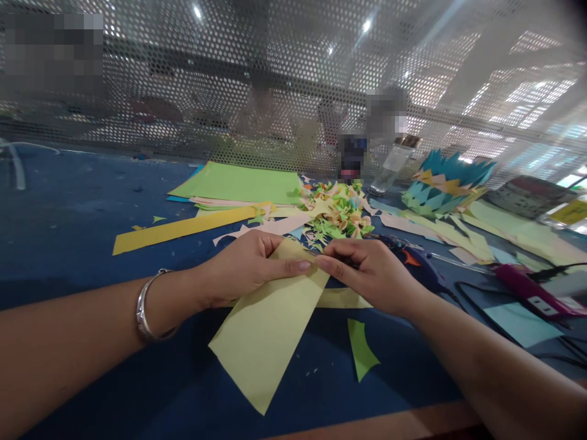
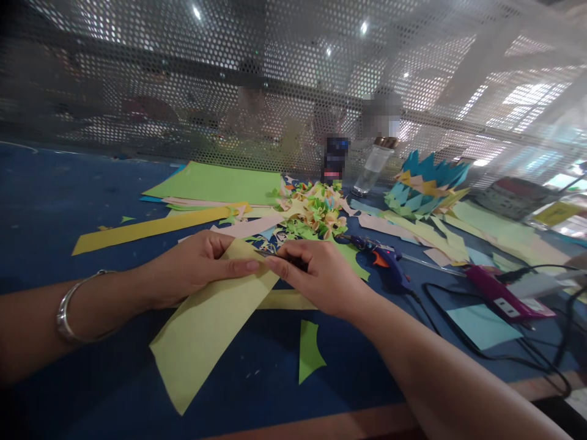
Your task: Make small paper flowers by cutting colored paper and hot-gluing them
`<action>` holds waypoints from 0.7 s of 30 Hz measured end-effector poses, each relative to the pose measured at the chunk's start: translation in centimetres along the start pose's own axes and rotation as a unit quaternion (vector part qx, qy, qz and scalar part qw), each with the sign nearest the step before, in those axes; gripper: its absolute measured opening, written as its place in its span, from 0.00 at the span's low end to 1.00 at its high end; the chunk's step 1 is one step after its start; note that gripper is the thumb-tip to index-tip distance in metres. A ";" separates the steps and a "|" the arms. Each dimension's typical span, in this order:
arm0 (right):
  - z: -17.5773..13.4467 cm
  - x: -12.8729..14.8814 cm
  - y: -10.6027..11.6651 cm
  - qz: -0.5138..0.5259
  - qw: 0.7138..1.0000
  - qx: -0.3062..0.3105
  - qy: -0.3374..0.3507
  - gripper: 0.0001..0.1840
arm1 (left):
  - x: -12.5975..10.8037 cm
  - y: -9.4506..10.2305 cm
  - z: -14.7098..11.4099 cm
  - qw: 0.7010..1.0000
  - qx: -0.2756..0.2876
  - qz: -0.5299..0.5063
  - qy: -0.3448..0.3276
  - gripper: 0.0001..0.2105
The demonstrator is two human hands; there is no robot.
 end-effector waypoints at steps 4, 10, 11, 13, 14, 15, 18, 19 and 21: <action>0.1 -0.1 0.0 0.002 1.000 0.003 0.000 0.23 | -0.2 0.0 -0.1 1.000 -0.011 0.008 -0.009 0.12; 0.1 0.0 0.0 0.005 1.000 0.003 0.002 0.23 | -0.1 0.0 0.1 1.000 0.000 0.012 -0.015 0.12; 0.1 0.0 0.0 0.005 1.000 0.002 0.001 0.24 | 0.0 0.0 0.2 1.000 0.005 0.009 -0.015 0.12; 0.1 -0.1 0.0 0.004 1.000 0.001 0.000 0.24 | 0.1 -0.1 0.2 1.000 0.016 0.002 -0.017 0.12; 0.1 -0.1 -0.1 0.004 1.000 0.001 0.001 0.24 | 0.1 -0.1 0.2 1.000 0.021 0.000 -0.019 0.12; 0.0 -0.1 -0.1 0.004 1.000 0.001 0.001 0.24 | 0.1 -0.2 0.2 0.999 0.026 -0.002 -0.019 0.12; -0.1 -0.1 -0.1 0.005 1.000 0.001 0.003 0.24 | 0.1 -0.2 0.2 0.999 0.031 -0.011 -0.019 0.12; -0.1 -0.1 -0.1 0.005 1.000 0.002 0.002 0.24 | 0.1 -0.2 0.2 0.999 0.032 -0.014 -0.018 0.12; -0.2 -0.1 -0.2 0.007 1.000 0.006 0.000 0.24 | 0.2 -0.3 0.1 0.999 0.037 -0.019 -0.014 0.12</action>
Point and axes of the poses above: each hand's wrist, its own z-axis towards the middle knuckle, its own y-axis out of the back of the hand, x = y × z, the point moved 6 cm from there along z, towards the middle knuckle, and after that the axes turned 5 degrees about -z, right-handed, at the moved point
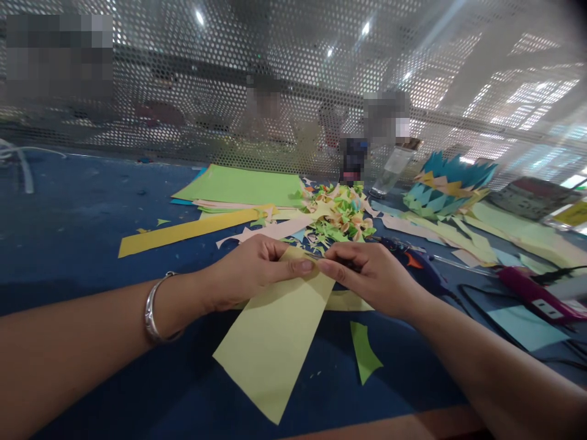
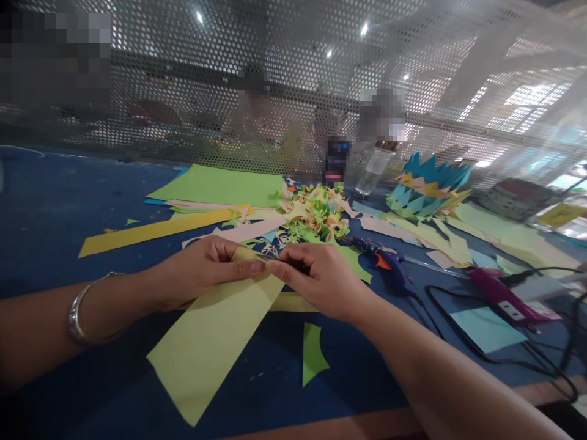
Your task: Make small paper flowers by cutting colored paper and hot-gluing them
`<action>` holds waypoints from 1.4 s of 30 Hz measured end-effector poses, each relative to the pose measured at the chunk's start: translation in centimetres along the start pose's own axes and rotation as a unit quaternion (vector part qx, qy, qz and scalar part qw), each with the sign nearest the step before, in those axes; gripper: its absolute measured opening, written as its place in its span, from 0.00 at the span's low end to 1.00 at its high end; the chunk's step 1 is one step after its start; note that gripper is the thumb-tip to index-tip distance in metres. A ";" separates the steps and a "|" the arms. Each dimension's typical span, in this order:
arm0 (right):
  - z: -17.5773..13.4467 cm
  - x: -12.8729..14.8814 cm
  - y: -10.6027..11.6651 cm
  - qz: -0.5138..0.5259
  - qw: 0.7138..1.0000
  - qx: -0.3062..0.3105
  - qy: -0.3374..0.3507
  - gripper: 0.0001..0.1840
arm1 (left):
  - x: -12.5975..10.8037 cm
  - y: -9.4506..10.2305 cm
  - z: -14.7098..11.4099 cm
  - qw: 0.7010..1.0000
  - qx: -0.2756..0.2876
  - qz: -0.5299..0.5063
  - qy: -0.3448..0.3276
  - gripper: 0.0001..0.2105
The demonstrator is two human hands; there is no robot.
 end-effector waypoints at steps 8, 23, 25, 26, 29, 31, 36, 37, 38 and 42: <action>0.0 0.3 0.0 -0.003 1.000 0.002 0.007 0.23 | 0.2 0.0 0.0 1.000 0.012 0.001 0.008 0.11; -0.1 0.6 -0.2 0.004 1.000 0.000 0.022 0.23 | 0.3 0.1 -0.1 0.998 0.009 0.058 0.002 0.15; 0.0 0.5 -0.1 -0.002 1.000 -0.003 0.017 0.24 | 0.2 0.1 -0.4 0.999 -0.002 0.046 0.009 0.12; 0.0 0.5 0.0 -0.005 1.000 -0.004 0.014 0.24 | 0.1 0.2 -0.5 0.999 -0.010 0.038 0.009 0.11; 0.1 0.2 0.1 -0.011 1.000 -0.005 0.006 0.24 | -0.2 0.3 -0.6 0.999 -0.032 0.027 -0.011 0.09; 0.1 0.1 0.1 -0.012 1.000 -0.005 0.004 0.24 | -0.3 0.5 -0.6 0.998 -0.046 0.028 -0.022 0.10; 0.2 0.1 0.1 -0.007 1.000 -0.009 0.009 0.23 | 0.0 0.5 -0.4 0.998 -0.058 0.024 -0.022 0.10; 0.2 0.1 0.1 -0.006 1.000 -0.008 0.008 0.23 | 0.0 0.4 -0.3 0.998 -0.054 0.021 -0.023 0.10; 0.2 0.1 0.0 -0.005 1.000 -0.008 0.007 0.22 | 0.0 0.4 -0.3 0.998 -0.050 0.018 -0.024 0.10; 0.2 -0.1 -0.1 -0.003 1.000 -0.003 0.005 0.21 | 0.0 0.4 -0.2 0.999 -0.044 0.018 -0.024 0.10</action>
Point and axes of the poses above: each hand's wrist, its own z-axis towards the middle knuckle, its own y-axis out of the back of the hand, x = y × z, the point moved 6 cm from there along z, towards the middle knuckle, and after that the axes turned 5 degrees about -z, right-handed, at the moved point
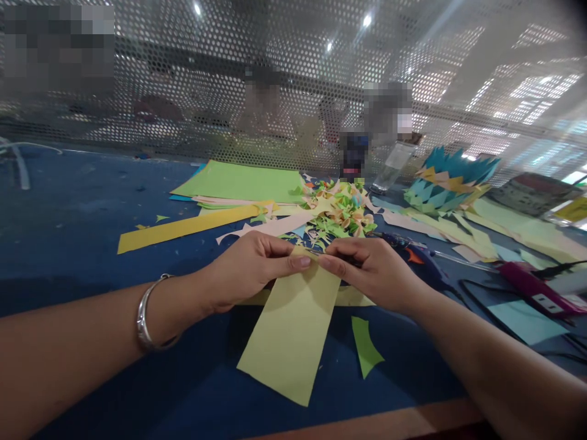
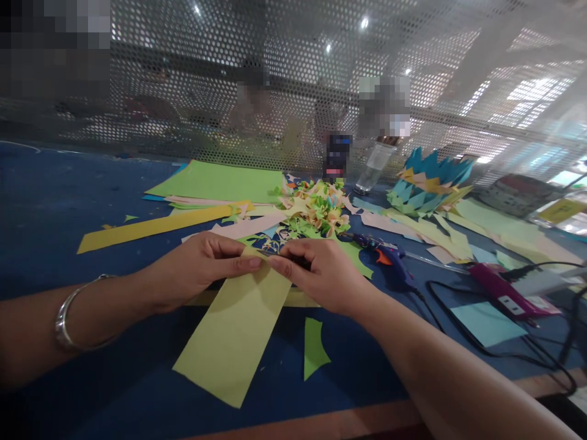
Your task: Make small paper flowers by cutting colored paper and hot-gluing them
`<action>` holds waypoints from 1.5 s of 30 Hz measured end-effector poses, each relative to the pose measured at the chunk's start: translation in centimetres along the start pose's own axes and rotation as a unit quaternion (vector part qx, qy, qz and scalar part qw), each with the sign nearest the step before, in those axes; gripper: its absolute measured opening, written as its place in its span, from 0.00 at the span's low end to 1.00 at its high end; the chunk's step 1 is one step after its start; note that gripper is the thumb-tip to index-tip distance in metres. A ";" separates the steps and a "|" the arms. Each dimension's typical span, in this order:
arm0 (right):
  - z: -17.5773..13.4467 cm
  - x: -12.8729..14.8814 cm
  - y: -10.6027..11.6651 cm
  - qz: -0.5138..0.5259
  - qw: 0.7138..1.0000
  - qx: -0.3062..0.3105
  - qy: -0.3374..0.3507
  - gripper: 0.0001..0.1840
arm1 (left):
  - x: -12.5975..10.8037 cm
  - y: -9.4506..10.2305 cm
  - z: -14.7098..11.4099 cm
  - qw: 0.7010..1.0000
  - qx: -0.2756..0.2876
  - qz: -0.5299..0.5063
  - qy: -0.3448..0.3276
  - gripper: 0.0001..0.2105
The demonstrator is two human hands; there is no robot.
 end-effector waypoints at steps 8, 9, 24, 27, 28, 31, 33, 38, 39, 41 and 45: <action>0.1 0.2 0.1 -0.008 1.000 0.000 0.006 0.22 | 0.4 0.2 0.2 1.000 0.010 0.014 0.010 0.13; 0.0 0.2 0.1 -0.006 1.000 0.001 0.008 0.22 | 0.4 0.2 0.2 1.000 0.012 0.016 0.012 0.13; -0.1 0.7 0.1 0.029 0.999 0.009 0.021 0.20 | 0.5 -0.6 -0.1 0.998 0.049 -0.004 0.047 0.11; -0.1 0.7 0.0 0.036 0.999 0.012 0.016 0.20 | 0.4 -0.6 -0.1 0.998 0.048 0.005 0.048 0.12; -0.1 0.7 0.0 0.036 0.999 0.012 0.015 0.20 | 0.4 -0.6 -0.2 0.998 0.048 0.009 0.048 0.12; -0.2 0.8 0.0 0.034 0.999 0.012 0.019 0.20 | 0.4 -0.5 -0.2 0.998 0.049 0.019 0.044 0.13; -0.2 0.8 0.0 0.034 0.999 0.013 0.021 0.20 | 0.4 -0.5 -0.2 0.997 0.053 0.026 0.039 0.12; -0.1 0.7 -0.1 0.035 0.999 0.021 0.018 0.20 | 0.5 -0.3 -0.1 0.997 0.061 0.039 0.037 0.12; -0.1 0.7 -0.1 0.034 0.999 0.022 0.017 0.20 | 0.6 -0.3 -0.1 0.997 0.063 0.035 0.039 0.12; -0.1 0.7 -0.1 0.029 0.999 0.024 0.016 0.19 | 0.6 -0.4 -0.2 0.996 0.070 0.023 0.044 0.11; -0.2 0.8 -0.2 0.016 0.999 0.025 0.015 0.20 | 0.6 -0.7 -0.3 0.995 0.084 0.012 0.054 0.11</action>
Point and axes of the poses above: each hand's wrist, its own z-axis towards the middle knuckle, its own y-axis out of the back of the hand, x = y × z, the point moved 6 cm from there along z, towards the middle knuckle, and after that the axes turned 5 degrees about -z, right-handed, at the moved point
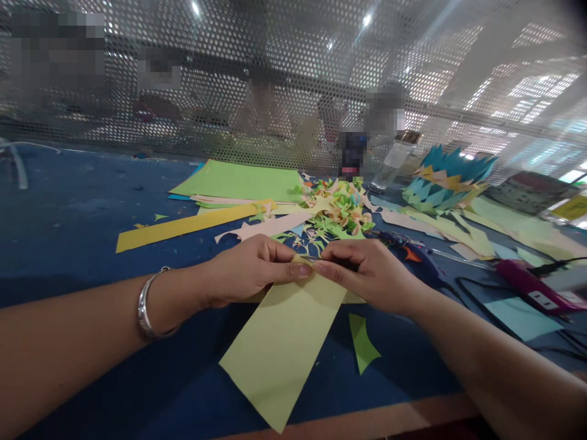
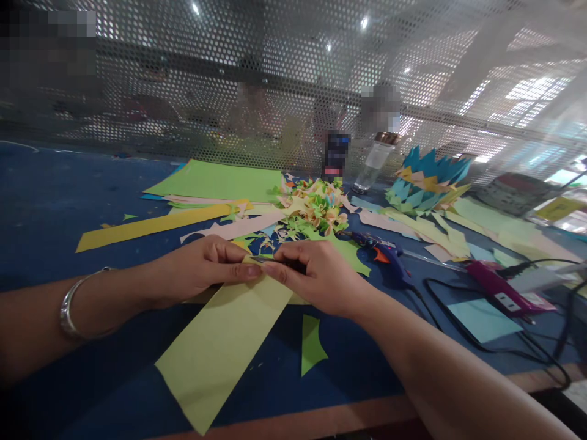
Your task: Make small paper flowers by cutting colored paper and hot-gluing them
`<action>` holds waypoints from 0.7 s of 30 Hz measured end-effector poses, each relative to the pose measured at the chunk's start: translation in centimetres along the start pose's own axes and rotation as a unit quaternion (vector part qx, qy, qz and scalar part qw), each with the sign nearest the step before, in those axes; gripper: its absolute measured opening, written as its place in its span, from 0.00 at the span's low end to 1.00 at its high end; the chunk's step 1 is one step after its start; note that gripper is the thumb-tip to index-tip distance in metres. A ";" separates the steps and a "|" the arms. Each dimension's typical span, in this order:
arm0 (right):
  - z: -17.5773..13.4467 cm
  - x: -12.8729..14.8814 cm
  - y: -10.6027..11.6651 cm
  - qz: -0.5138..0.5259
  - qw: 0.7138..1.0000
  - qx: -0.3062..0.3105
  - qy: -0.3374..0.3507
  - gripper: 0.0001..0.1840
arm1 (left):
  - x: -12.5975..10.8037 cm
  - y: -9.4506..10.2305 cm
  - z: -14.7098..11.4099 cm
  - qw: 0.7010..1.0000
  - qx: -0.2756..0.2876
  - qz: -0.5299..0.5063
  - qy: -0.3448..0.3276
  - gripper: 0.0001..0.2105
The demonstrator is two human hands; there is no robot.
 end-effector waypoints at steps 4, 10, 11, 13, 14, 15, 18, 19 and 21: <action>-0.1 0.2 0.0 -0.005 1.000 0.000 0.006 0.22 | 0.0 0.0 0.0 1.000 0.000 0.004 0.005 0.12; -0.2 0.0 -0.1 0.003 1.000 0.002 0.002 0.21 | -0.1 0.0 0.1 1.000 0.011 0.005 0.004 0.11; -0.2 0.0 -0.2 0.004 1.000 0.003 0.002 0.21 | -0.1 0.0 0.1 1.000 0.011 0.006 0.004 0.11; -0.1 0.0 -0.2 0.002 1.000 0.004 0.006 0.21 | -0.1 0.0 0.1 1.000 0.011 0.009 0.003 0.11; -0.1 0.1 -0.2 0.000 1.000 0.005 0.008 0.21 | -0.1 0.0 0.1 1.000 0.011 0.010 0.003 0.12; -0.1 0.1 -0.2 -0.001 1.000 0.005 0.009 0.21 | -0.1 0.0 0.1 1.000 0.010 0.012 0.003 0.12; -0.1 0.2 -0.1 -0.006 1.000 0.004 0.009 0.21 | 0.0 0.1 0.1 1.000 0.007 0.016 0.006 0.13; -0.1 0.2 -0.1 -0.008 1.000 0.003 0.009 0.21 | 0.0 0.1 0.1 1.000 0.007 0.017 0.006 0.13; -0.1 0.2 -0.1 -0.009 1.000 0.000 0.011 0.21 | 0.0 0.0 0.1 1.000 0.009 0.020 0.008 0.13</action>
Point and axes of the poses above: each hand's wrist, its own z-axis towards the middle knuckle, its own y-axis out of the back of the hand, x = y × z, the point moved 6 cm from there along z, towards the middle knuckle, and after that the axes turned 5 degrees about -z, right-handed, at the moved point
